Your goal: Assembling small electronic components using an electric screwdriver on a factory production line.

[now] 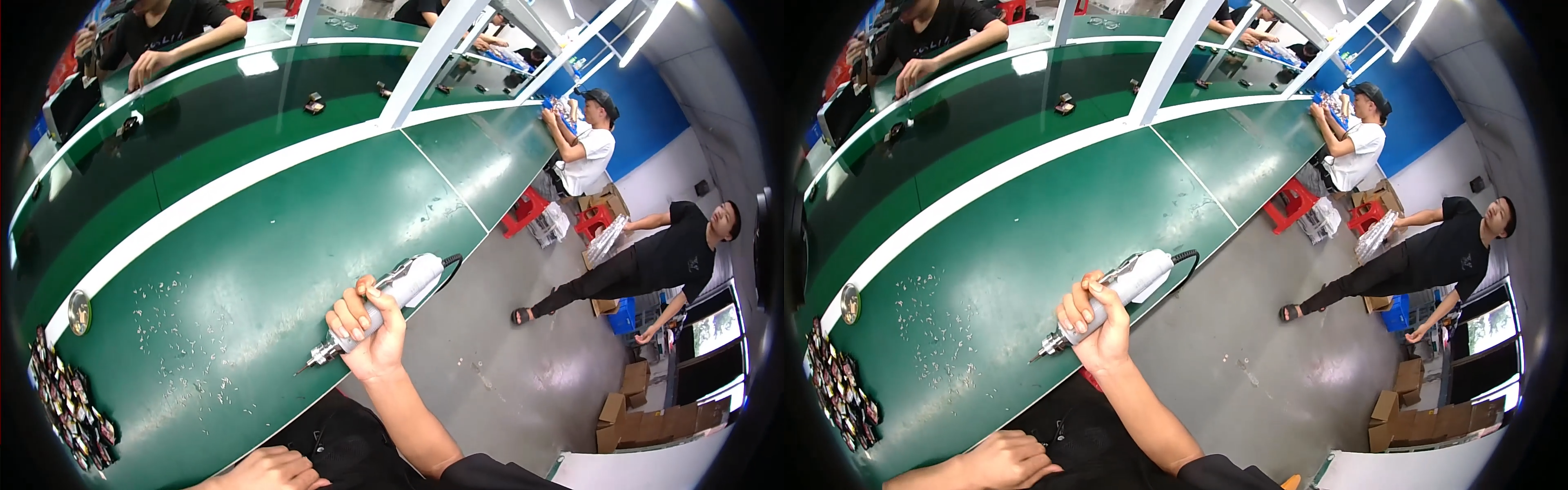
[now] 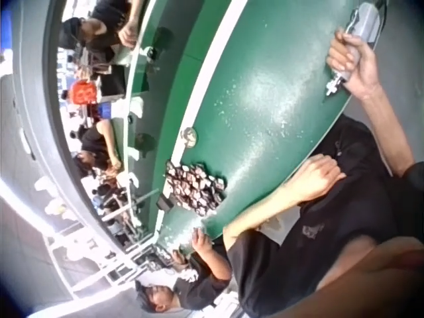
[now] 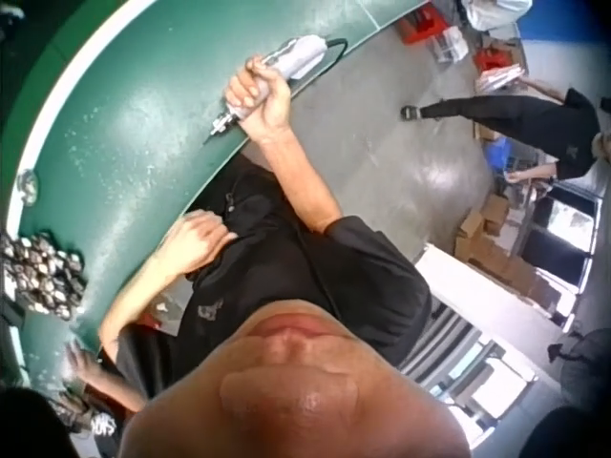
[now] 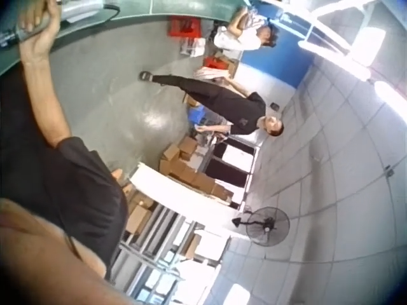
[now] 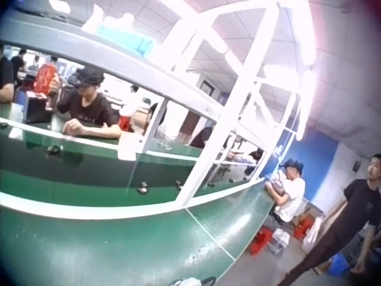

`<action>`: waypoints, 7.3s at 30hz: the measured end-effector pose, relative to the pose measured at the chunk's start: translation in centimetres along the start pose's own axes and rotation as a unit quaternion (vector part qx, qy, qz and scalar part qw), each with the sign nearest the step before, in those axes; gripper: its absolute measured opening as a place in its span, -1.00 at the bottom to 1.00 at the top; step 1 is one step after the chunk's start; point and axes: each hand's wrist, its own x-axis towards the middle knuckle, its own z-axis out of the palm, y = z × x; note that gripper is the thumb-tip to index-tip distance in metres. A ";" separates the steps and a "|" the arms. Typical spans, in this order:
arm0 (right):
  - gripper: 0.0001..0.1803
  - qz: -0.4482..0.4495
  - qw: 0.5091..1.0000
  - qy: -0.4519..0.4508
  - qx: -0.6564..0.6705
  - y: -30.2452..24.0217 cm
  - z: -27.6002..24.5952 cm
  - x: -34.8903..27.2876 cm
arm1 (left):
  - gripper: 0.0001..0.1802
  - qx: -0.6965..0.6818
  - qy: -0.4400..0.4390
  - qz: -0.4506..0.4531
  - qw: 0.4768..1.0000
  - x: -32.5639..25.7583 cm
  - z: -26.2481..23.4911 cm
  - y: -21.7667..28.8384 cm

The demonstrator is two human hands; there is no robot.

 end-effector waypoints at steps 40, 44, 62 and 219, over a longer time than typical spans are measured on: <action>-0.90 0.035 0.997 -0.016 0.071 -1.5 -1.6 0.3 | -0.59 0.263 0.324 -0.272 0.867 27.4 -19.6 -28.9; -0.89 0.046 0.996 -0.022 0.068 -1.7 -2.1 0.6 | -0.52 0.337 0.275 -0.317 0.843 28.8 -19.9 -29.1; -0.90 0.027 0.997 -0.030 0.069 -1.7 -2.3 -0.1 | -0.57 0.165 0.143 -0.063 0.974 19.2 -13.7 -19.3; -0.90 0.067 0.994 -0.092 0.004 1.4 -0.6 -1.7 | -0.78 0.222 0.390 -0.236 0.862 -5.8 -4.3 -2.8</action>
